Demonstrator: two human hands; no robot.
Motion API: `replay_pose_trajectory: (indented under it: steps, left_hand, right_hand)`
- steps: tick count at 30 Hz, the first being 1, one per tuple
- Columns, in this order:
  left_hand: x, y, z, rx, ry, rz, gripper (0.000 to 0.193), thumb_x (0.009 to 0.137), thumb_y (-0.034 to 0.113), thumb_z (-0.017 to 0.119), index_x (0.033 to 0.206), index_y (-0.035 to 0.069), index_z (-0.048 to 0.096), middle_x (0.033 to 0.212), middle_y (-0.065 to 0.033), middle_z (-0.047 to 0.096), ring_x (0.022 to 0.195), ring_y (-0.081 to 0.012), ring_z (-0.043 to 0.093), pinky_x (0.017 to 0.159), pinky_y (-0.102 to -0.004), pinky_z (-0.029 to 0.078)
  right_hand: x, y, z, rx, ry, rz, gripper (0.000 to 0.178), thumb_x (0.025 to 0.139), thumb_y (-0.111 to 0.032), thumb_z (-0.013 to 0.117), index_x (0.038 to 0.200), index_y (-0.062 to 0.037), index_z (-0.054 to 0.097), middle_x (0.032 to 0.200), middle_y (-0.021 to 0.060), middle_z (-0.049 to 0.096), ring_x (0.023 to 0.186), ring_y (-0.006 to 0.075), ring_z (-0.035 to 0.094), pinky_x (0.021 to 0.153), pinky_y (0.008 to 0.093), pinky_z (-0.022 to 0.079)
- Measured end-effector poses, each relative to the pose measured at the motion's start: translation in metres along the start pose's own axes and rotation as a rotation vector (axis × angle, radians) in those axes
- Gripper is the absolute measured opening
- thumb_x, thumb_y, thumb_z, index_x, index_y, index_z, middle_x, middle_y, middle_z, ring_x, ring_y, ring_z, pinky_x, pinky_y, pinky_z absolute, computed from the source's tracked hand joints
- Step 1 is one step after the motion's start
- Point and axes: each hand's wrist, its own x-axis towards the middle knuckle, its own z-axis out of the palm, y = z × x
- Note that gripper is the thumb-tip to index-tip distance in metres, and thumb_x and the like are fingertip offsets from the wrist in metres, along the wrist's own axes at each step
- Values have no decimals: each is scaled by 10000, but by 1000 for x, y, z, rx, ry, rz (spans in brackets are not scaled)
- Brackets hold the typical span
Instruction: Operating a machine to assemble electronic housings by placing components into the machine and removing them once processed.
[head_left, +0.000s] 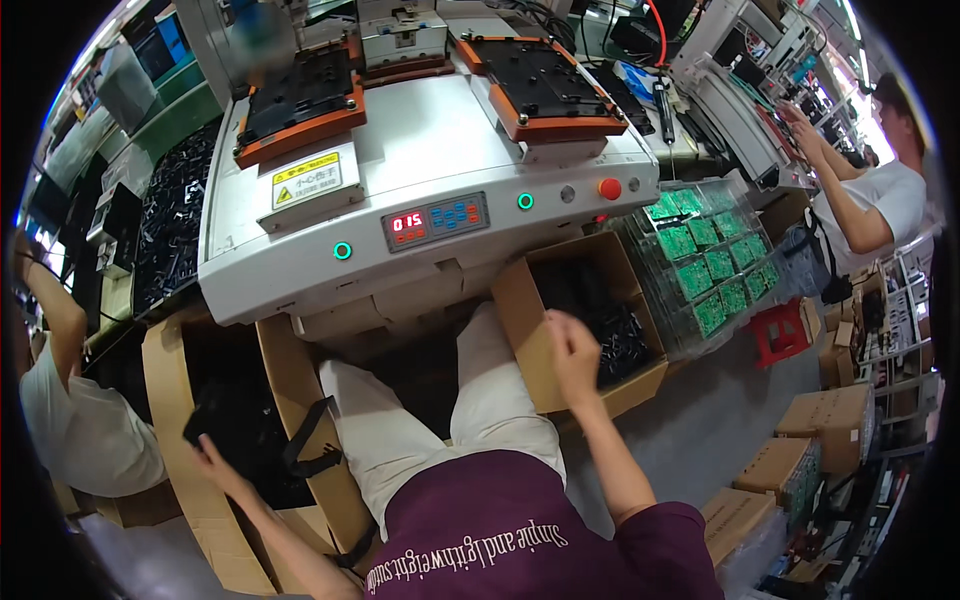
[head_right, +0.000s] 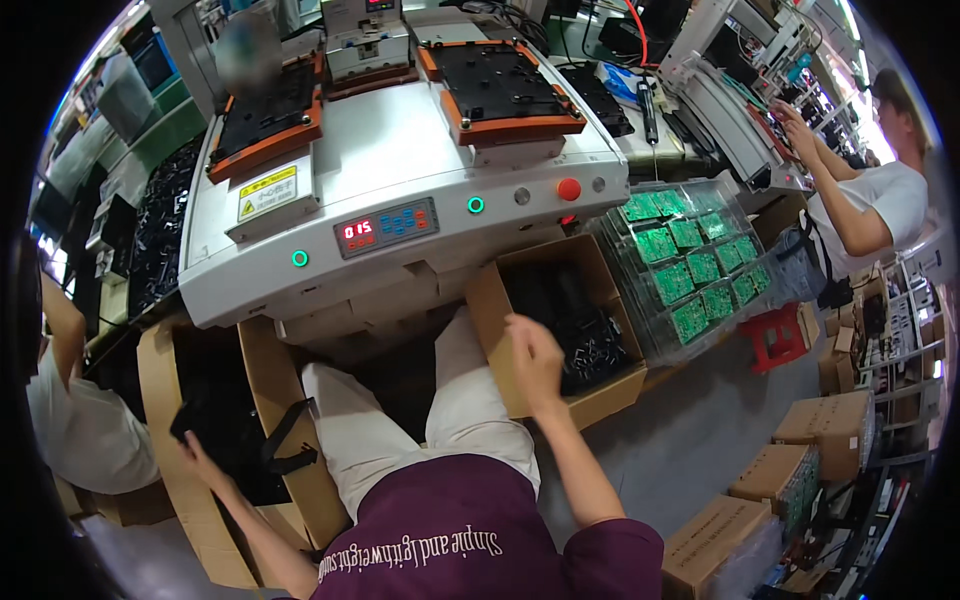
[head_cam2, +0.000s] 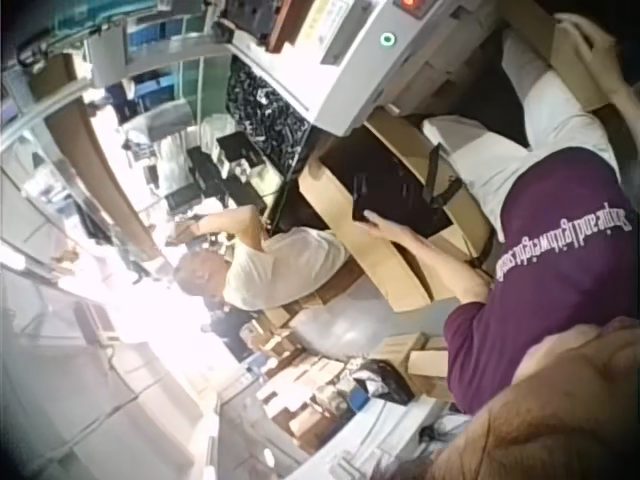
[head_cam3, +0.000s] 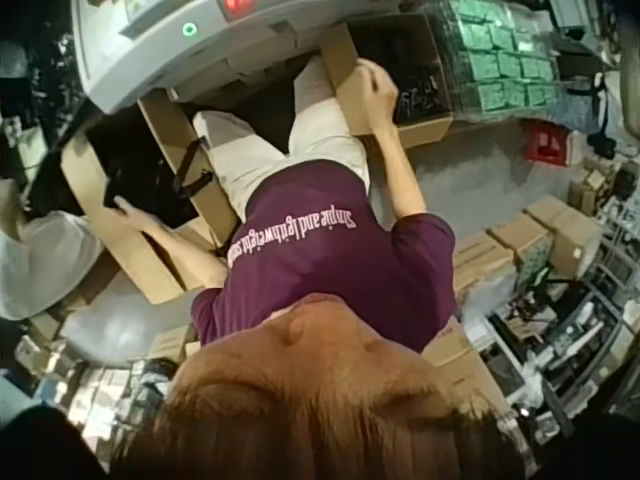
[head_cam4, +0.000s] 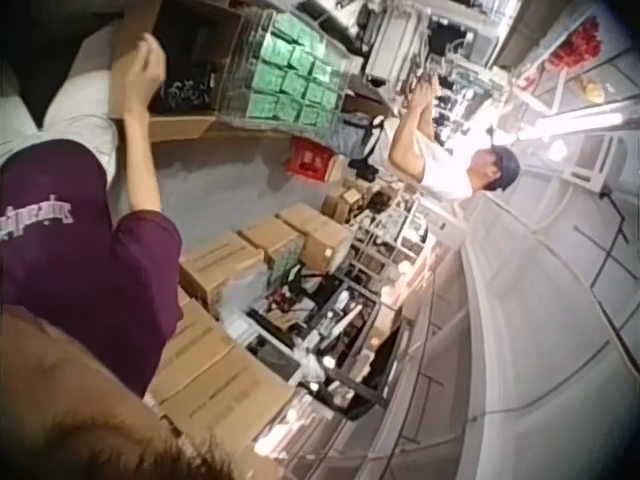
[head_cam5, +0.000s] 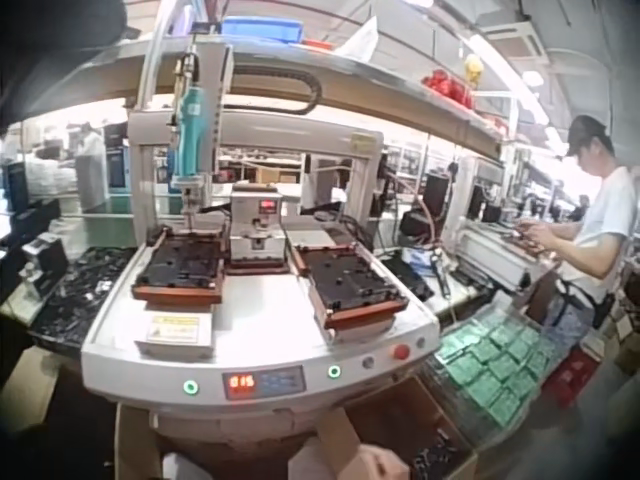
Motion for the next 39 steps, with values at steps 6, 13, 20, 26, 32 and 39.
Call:
replay_pose_trajectory:
  steps: [6, 13, 20, 26, 32, 39]
  left_hand:
    - [-7, 72, 7, -1669, -433, -512, 453, 966, 154, 447, 1378, -12, 358, 750, -35, 387, 613, -137, 371, 582, -238, 345]
    - [-123, 132, 98, -2125, -1040, -1023, 500, 993, 228, 395, 1435, 18, 293, 658, -47, 389, 514, -147, 404, 482, -286, 358]
    - [-207, 168, 163, -1993, -1593, -1391, 515, 1005, 273, 359, 1456, 34, 294, 665, -62, 434, 543, -164, 447, 550, -276, 407]
    - [-222, 185, 161, -1834, -1480, -1556, 499, 1004, 270, 345, 1421, -5, 335, 619, -32, 406, 498, -123, 379, 504, -251, 358]
    - [-214, 202, 151, -1497, -1588, -1821, 505, 995, 274, 342, 1422, 4, 326, 638, -51, 402, 500, -139, 376, 502, -253, 363]
    - [-259, 179, 146, -1637, -1848, -1898, 563, 999, 352, 339, 1420, -21, 306, 702, -52, 426, 548, -128, 364, 529, -242, 335]
  right_hand:
    - [35, 76, -79, -105, 79, 199, 236, 963, -165, 525, 1094, -6, 641, 916, 109, 689, 834, 183, 651, 747, 289, 495]
    - [35, 103, -108, -668, -100, 385, 180, 895, -238, 590, 966, -96, 676, 896, 143, 686, 840, 366, 643, 730, 444, 501]
    - [-8, 153, -80, -675, -386, 112, 242, 771, -160, 719, 962, -53, 617, 870, 133, 674, 865, 366, 635, 731, 441, 500]
    - [-4, 171, -100, -587, -421, 272, 176, 777, -87, 695, 938, -30, 656, 902, 194, 653, 872, 384, 621, 745, 427, 501]
    - [33, 13, -82, 203, -198, 369, 199, 930, -93, 594, 1113, -17, 613, 908, 22, 639, 837, 100, 616, 764, 232, 494]
    - [2, -105, 18, 384, -640, -437, 245, 723, 41, 714, 952, -44, 694, 930, 85, 669, 908, 236, 634, 830, 343, 461]
